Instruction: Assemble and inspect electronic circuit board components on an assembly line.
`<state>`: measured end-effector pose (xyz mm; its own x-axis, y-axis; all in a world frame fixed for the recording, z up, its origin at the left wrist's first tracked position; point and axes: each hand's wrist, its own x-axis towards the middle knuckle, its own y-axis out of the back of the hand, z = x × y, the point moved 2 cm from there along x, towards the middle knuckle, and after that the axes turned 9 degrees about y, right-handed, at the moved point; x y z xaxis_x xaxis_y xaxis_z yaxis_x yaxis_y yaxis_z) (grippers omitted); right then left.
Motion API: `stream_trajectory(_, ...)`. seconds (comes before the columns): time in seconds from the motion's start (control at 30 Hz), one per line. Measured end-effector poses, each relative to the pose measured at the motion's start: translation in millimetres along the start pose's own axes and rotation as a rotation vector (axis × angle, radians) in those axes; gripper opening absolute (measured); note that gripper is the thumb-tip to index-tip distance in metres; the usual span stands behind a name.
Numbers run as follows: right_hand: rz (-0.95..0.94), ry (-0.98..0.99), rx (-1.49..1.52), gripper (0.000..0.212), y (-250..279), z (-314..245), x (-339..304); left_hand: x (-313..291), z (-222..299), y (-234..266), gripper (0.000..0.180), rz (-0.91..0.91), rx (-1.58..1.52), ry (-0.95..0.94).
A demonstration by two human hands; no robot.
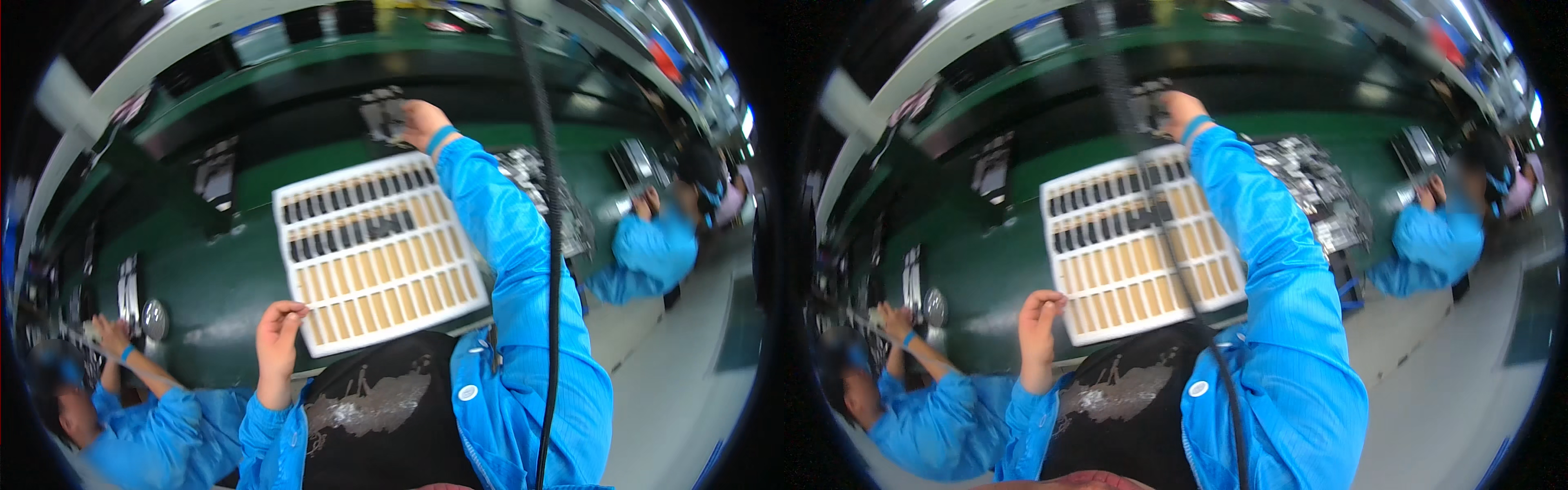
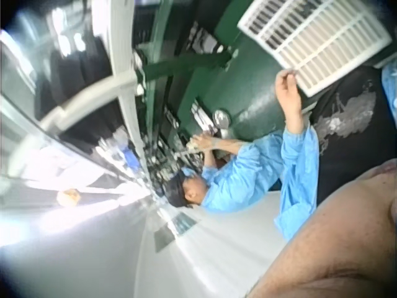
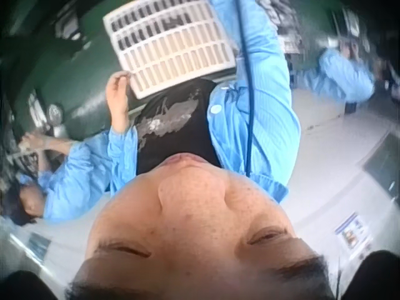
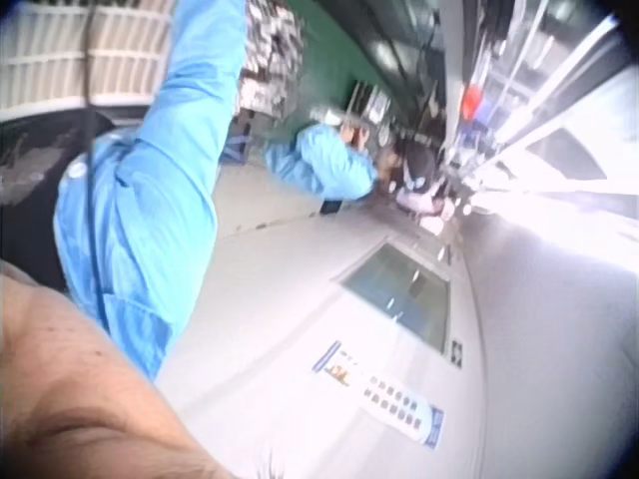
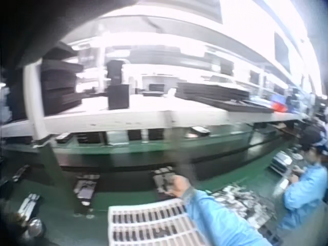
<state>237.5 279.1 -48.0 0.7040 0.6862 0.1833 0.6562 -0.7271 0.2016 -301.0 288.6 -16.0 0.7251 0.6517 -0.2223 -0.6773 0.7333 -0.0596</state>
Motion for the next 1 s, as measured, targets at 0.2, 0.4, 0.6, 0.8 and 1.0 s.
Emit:
stream_trajectory(0.2, -0.066, 0.194, 0.659, 0.044, 19, -248, -210, -19, 23, -4, 0.030, -0.079, 0.302, -0.192)
stream_trajectory(0.4, 0.317, 0.320, 0.134, 0.076, 170, -306, -445, 14, 45, -78, 0.020, -0.399, 0.347, -0.112)
stream_trajectory(0.6, 0.339, 0.374, 0.058, 0.067, 244, -273, -584, 2, 86, -171, 0.015, -0.650, 0.292, -0.420)
stream_trajectory(0.8, -0.346, 0.854, 0.113, 0.051, 223, -268, -564, -50, 188, -275, 0.086, -1.237, -0.248, -0.480)
stream_trajectory(1.0, -0.006, 1.183, 0.179, 0.025, 130, -283, -478, -52, 244, -281, 0.036, -1.115, -0.304, -0.581)
